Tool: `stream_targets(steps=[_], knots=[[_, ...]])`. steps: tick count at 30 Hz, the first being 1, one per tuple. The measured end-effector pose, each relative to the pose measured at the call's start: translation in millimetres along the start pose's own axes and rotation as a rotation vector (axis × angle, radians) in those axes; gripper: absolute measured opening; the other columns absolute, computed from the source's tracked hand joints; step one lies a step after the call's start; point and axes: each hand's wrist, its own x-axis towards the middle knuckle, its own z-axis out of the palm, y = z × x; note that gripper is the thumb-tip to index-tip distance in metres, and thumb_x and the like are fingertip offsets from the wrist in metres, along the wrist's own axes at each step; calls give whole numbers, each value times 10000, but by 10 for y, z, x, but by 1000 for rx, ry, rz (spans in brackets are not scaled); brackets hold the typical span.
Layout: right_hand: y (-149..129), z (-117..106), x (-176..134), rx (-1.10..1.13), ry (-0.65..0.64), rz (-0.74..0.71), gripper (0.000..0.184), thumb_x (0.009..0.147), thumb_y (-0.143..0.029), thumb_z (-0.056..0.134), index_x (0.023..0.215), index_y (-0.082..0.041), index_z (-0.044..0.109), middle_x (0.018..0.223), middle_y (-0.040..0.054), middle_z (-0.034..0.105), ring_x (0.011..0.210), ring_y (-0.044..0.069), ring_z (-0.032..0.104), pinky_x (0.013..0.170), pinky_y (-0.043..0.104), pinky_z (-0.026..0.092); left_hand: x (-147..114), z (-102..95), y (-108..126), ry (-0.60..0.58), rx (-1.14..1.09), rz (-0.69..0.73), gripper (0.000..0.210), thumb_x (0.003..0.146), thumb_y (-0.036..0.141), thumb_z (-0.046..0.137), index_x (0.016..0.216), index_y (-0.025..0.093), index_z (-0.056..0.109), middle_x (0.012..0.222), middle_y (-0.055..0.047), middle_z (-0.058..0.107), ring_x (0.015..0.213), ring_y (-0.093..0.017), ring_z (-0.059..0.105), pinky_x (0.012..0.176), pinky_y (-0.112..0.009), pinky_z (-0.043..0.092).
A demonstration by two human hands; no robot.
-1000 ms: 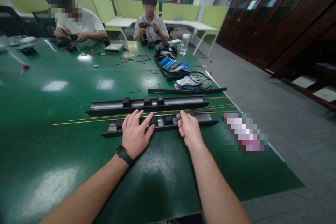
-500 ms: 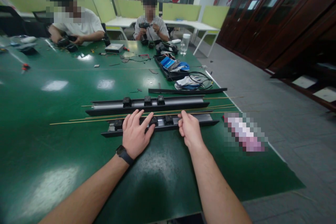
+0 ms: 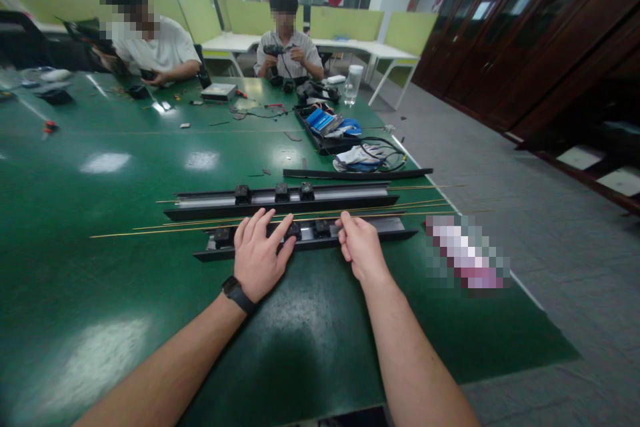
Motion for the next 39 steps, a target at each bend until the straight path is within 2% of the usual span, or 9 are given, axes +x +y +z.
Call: stream_targets(steps=[4, 10, 21, 33, 39], knots=[[-7, 9, -5, -21, -17, 9, 378, 850, -508, 703, 788, -142, 630, 473, -47, 498, 259, 28, 302, 247, 151, 165, -2, 2, -7, 0, -1, 2, 436, 947, 399, 557, 1380, 352, 571, 1457, -88, 538, 1431, -291, 397, 1190, -512, 256], [-13, 34, -11, 39, 42, 5, 371, 844, -508, 703, 795, -149, 619, 470, -46, 497, 259, 33, 299, 250, 155, 162, -1, 2, -17, -4, 3, 9, 441, 949, 405, 553, 1387, 352, 564, 1458, -91, 539, 1426, -294, 403, 1185, -515, 261], [-25, 42, -14, 74, 51, 16, 372, 824, -507, 722, 790, -159, 598, 460, -53, 481, 262, 34, 293, 257, 155, 159, -4, 8, -13, 12, -20, 5, 442, 937, 389, 571, 1377, 349, 577, 1440, -88, 556, 1418, -298, 413, 1187, -512, 264], [6, 20, -3, 62, 34, -10, 342, 847, -477, 700, 802, -150, 608, 475, -58, 486, 270, 32, 296, 256, 156, 164, -1, 10, -18, 15, -16, 10, 444, 936, 390, 575, 1378, 350, 575, 1439, -89, 555, 1413, -301, 418, 1175, -518, 276], [-1, 9, -15, 54, 10, 2, 376, 808, -510, 738, 800, -155, 613, 482, -53, 492, 276, 32, 293, 259, 158, 165, 0, 0, -8, 5, -21, 1, 436, 939, 396, 569, 1374, 357, 578, 1448, -89, 547, 1418, -300, 411, 1181, -519, 263]])
